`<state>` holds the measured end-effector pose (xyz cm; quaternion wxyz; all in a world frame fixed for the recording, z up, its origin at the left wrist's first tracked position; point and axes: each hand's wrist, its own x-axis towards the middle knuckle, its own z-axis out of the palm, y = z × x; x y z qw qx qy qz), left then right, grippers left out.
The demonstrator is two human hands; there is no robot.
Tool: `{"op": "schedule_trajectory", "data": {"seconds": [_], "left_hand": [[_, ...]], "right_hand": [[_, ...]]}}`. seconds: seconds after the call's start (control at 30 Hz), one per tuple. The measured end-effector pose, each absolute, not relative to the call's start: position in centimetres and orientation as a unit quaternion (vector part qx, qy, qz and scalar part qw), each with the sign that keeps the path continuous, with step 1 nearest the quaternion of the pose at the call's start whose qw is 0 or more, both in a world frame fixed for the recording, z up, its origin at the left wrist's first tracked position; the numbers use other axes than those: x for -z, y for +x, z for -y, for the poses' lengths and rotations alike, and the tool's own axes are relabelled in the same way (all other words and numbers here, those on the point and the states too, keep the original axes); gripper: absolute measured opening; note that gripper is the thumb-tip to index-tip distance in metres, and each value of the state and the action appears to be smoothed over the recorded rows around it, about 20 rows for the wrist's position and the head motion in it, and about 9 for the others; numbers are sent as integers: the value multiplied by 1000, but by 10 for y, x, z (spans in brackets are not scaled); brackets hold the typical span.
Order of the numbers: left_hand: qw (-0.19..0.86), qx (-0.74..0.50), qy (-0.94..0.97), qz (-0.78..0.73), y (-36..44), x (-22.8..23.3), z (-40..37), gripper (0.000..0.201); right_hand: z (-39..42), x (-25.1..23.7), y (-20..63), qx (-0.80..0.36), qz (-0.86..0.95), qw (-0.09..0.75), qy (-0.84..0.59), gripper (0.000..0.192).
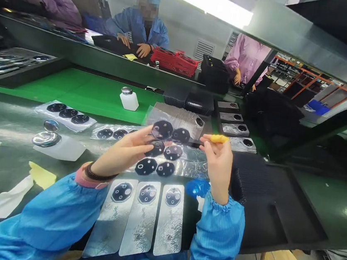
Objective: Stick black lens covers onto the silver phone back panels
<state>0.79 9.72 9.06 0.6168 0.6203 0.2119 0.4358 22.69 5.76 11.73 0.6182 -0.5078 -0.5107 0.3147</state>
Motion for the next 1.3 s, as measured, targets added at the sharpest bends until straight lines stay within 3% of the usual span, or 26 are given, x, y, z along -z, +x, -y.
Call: {"op": "schedule_trajectory", "data": {"seconds": [0.13,0.23,0.37,0.5,0.63,0.97,1.3], "left_hand": [[333,-442,802,-224,19,-79,-82,61],[239,-341,889,-189,32,-68,-72,64],[322,-332,869,-179,38,-60,-84,48],[569,-411,624,-342,37,-48,-107,63],[688,-327,544,-350,40,-36,-113,41],[659,-345,518,-422,51,-23,-140,21],[609,-274,552,-499,64,-6,-146,19]], "right_hand": [[-53,-119,216,-553,499,517,-422,57],[-57,-109,214,-558,462,531,-440,56],[-62,-91,231,-515,434,558,-485,48],[-60,-82,250,-517,428,559,-487,47],[-59,-72,260,-518,427,554,-493,47],[-87,-6,297,-379,391,545,-638,21],[-86,12,303,-280,384,482,-736,23]]}}
